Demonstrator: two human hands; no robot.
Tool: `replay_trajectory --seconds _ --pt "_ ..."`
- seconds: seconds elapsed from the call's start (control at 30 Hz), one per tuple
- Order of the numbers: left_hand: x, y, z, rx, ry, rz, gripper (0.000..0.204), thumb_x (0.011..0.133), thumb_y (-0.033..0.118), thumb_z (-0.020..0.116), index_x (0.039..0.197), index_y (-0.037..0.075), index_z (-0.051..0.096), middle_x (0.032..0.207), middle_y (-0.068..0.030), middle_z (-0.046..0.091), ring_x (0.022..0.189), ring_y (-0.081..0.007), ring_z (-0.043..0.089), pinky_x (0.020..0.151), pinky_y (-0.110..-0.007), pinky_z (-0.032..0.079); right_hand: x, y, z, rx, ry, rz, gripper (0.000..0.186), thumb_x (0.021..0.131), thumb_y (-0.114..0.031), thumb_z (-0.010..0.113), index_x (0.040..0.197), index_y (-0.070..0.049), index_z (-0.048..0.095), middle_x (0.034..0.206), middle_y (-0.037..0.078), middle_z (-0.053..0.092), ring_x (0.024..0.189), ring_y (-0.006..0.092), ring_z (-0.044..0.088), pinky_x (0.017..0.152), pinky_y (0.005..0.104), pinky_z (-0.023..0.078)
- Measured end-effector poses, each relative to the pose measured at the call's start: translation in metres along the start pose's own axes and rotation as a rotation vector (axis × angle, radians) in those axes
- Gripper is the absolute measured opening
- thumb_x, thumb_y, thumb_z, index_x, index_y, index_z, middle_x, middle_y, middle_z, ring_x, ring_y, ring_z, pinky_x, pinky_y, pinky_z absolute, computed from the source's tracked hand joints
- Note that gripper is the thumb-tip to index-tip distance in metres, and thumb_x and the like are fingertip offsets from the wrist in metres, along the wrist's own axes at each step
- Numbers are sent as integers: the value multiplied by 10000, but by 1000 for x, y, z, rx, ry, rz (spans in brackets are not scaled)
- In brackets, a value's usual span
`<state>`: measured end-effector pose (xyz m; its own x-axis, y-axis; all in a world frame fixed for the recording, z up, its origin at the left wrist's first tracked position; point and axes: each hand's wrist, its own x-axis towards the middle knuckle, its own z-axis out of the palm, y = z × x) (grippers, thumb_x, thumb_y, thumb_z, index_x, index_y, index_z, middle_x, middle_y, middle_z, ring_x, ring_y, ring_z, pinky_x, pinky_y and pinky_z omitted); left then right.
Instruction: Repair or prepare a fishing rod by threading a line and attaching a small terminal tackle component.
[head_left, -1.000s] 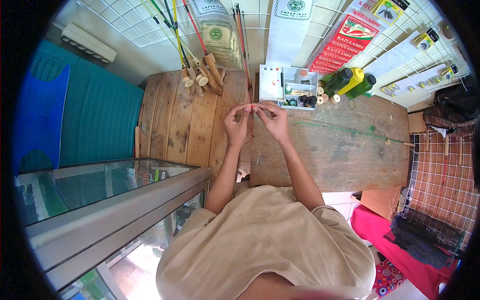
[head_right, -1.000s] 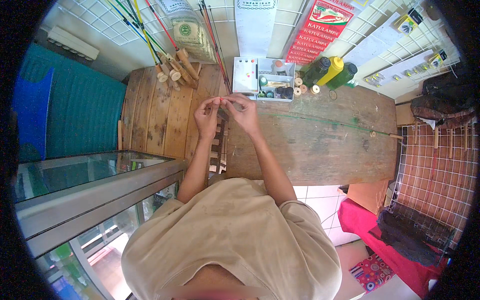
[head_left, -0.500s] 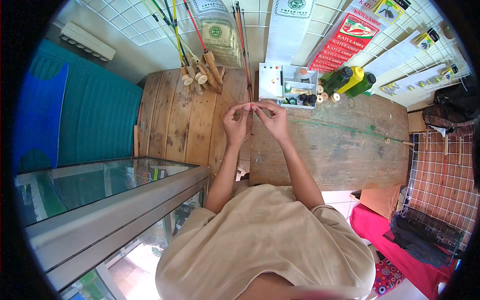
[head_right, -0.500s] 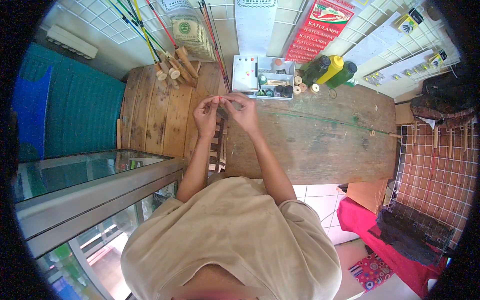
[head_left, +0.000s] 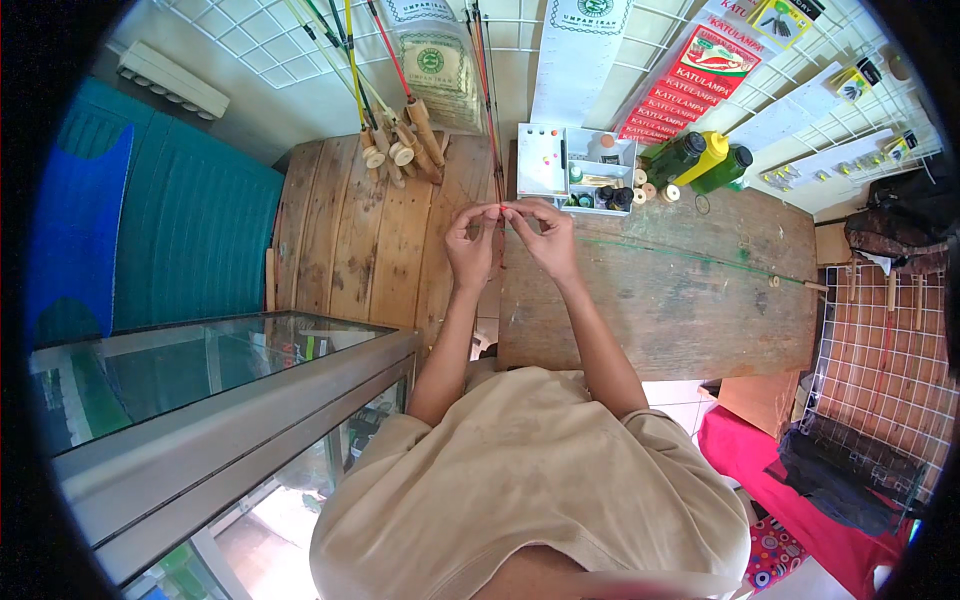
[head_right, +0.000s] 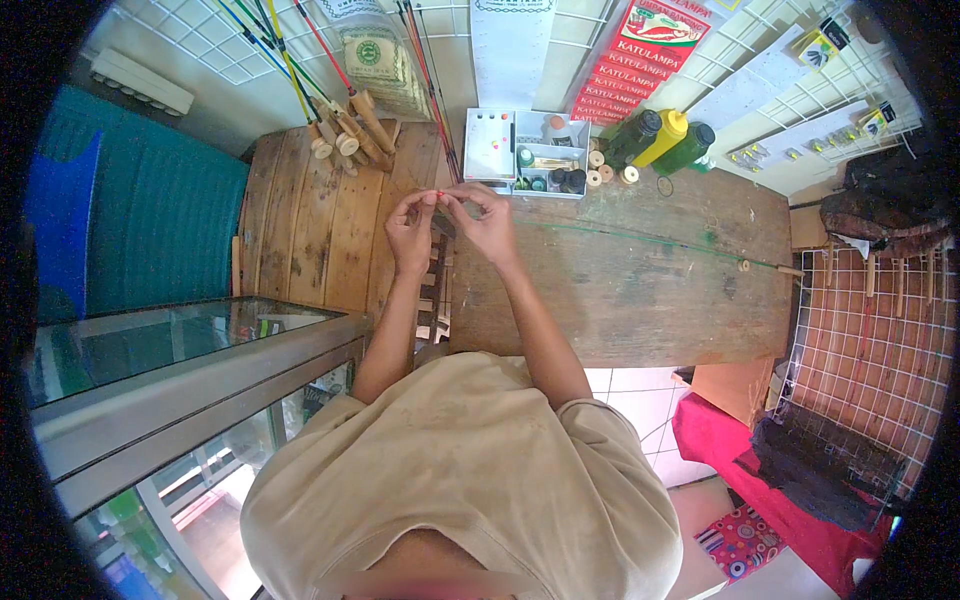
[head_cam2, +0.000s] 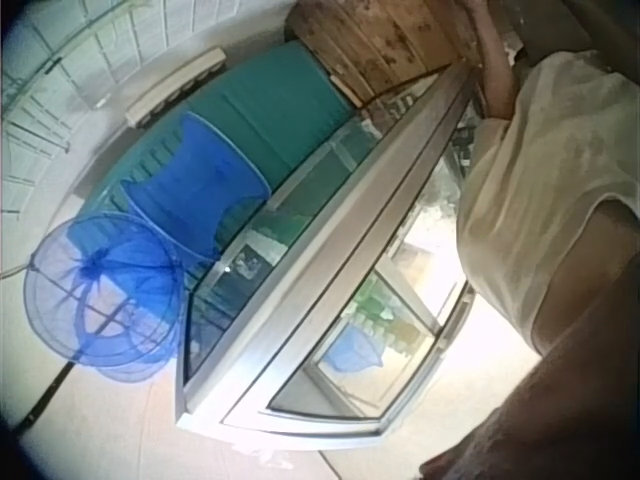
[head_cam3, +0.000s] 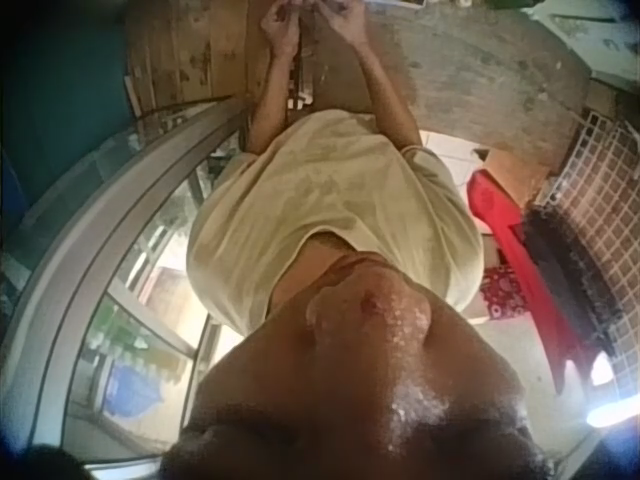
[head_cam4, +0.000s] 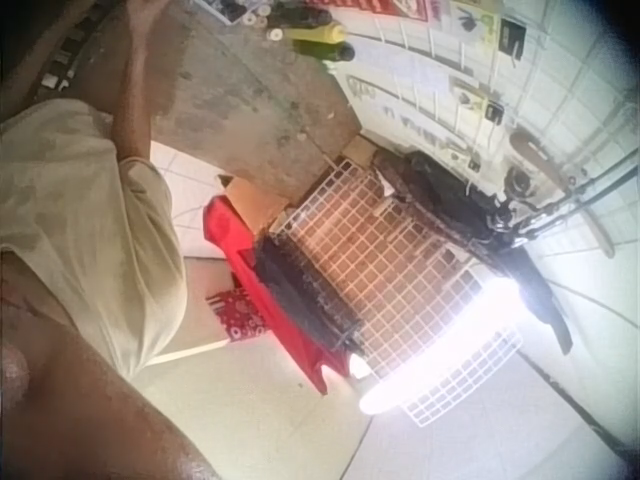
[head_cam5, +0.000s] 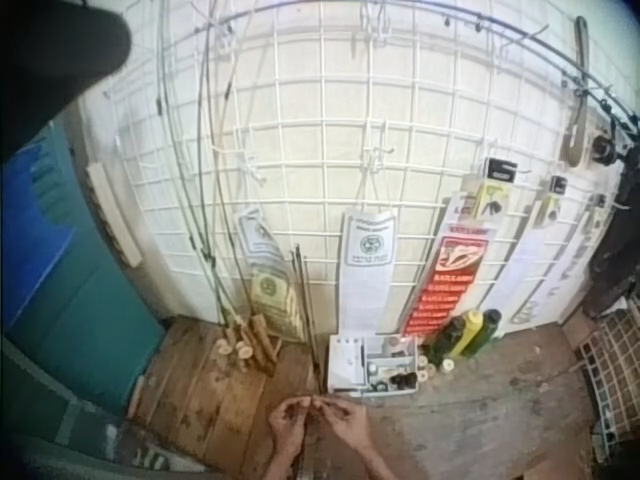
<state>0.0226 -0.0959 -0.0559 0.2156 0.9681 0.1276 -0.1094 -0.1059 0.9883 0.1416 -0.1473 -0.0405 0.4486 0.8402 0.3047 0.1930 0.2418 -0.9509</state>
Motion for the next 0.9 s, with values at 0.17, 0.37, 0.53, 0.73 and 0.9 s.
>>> replay_trajectory --seconds 0.17,0.37,0.53,0.73,0.9 --pt "0 -3 -1 -15 16 -5 148 863 168 694 907 27 697 942 -61 658 943 -165 590 877 -297 435 0 -2 0 2 -6 3 125 839 -24 687 956 8 717 944 100 691 880 147 622 794 264 478" --pt "0 -2 -2 7 6 -14 164 864 192 696 906 34 697 953 -59 656 946 -160 584 870 -293 432 1 -5 0 -29 -18 12 131 831 -16 690 958 -2 722 932 95 694 866 142 624 786 264 481" --pt "0 -3 -1 -23 6 -4 181 864 211 697 906 35 693 950 -63 654 954 -161 580 873 -294 431 2 -3 1 -18 -13 -13 131 828 -9 688 955 -1 721 928 94 696 863 143 628 784 266 484" --pt "0 -7 -3 -2 17 -13 182 864 214 697 907 37 698 949 -62 653 961 -173 580 882 -303 431 3 -9 0 -59 -23 -27 128 824 -3 687 948 3 718 925 102 700 872 159 636 793 275 488" --pt "0 -7 -3 -30 9 -26 175 853 207 707 909 41 708 957 -66 650 978 -175 575 886 -307 431 4 -15 -1 -89 -23 -34 130 817 2 687 943 1 717 921 106 704 873 169 645 791 285 494"
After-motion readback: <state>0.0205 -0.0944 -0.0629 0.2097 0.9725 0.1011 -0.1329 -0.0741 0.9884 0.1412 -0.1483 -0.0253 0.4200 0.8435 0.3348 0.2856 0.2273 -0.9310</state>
